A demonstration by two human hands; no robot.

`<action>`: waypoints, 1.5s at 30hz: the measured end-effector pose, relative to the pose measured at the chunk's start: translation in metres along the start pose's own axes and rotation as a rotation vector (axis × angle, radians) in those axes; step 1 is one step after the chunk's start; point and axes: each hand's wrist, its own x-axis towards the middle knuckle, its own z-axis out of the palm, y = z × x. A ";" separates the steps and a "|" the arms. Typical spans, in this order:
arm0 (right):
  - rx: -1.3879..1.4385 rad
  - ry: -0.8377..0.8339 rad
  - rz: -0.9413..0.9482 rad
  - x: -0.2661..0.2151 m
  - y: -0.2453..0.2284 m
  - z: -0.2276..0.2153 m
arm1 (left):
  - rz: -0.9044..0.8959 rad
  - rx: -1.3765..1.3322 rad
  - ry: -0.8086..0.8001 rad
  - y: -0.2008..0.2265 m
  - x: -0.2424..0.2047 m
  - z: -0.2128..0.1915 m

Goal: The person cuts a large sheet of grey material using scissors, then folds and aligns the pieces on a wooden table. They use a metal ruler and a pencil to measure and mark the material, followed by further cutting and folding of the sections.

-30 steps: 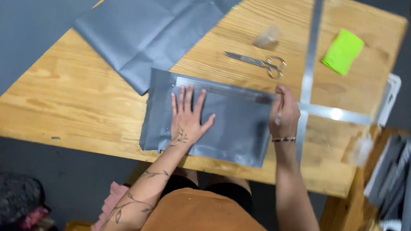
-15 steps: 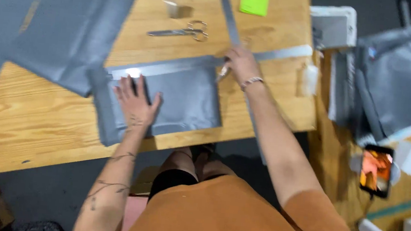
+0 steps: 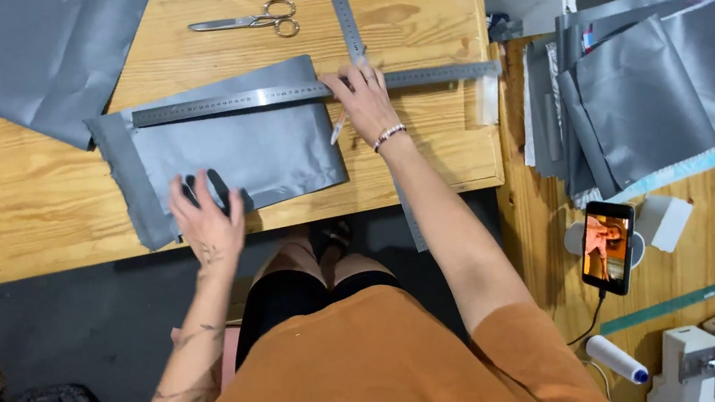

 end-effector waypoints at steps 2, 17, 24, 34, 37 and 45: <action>0.016 0.041 -0.017 -0.012 -0.011 -0.004 | -0.016 0.006 -0.043 0.006 -0.018 -0.006; 0.198 -0.117 -0.003 -0.085 -0.099 -0.004 | -0.134 0.071 0.080 -0.078 -0.035 0.000; 0.086 -0.139 -0.008 -0.110 -0.079 0.022 | -0.306 -0.086 0.204 -0.063 -0.039 -0.009; 0.027 -0.029 -0.026 -0.118 -0.083 0.030 | -0.212 -0.047 0.153 -0.056 -0.038 -0.007; 0.043 0.027 -0.030 -0.116 -0.091 0.026 | -0.206 -0.030 0.144 -0.058 -0.039 -0.003; 0.123 0.043 -0.009 -0.120 -0.109 0.018 | -0.213 -0.038 0.159 -0.068 -0.050 0.014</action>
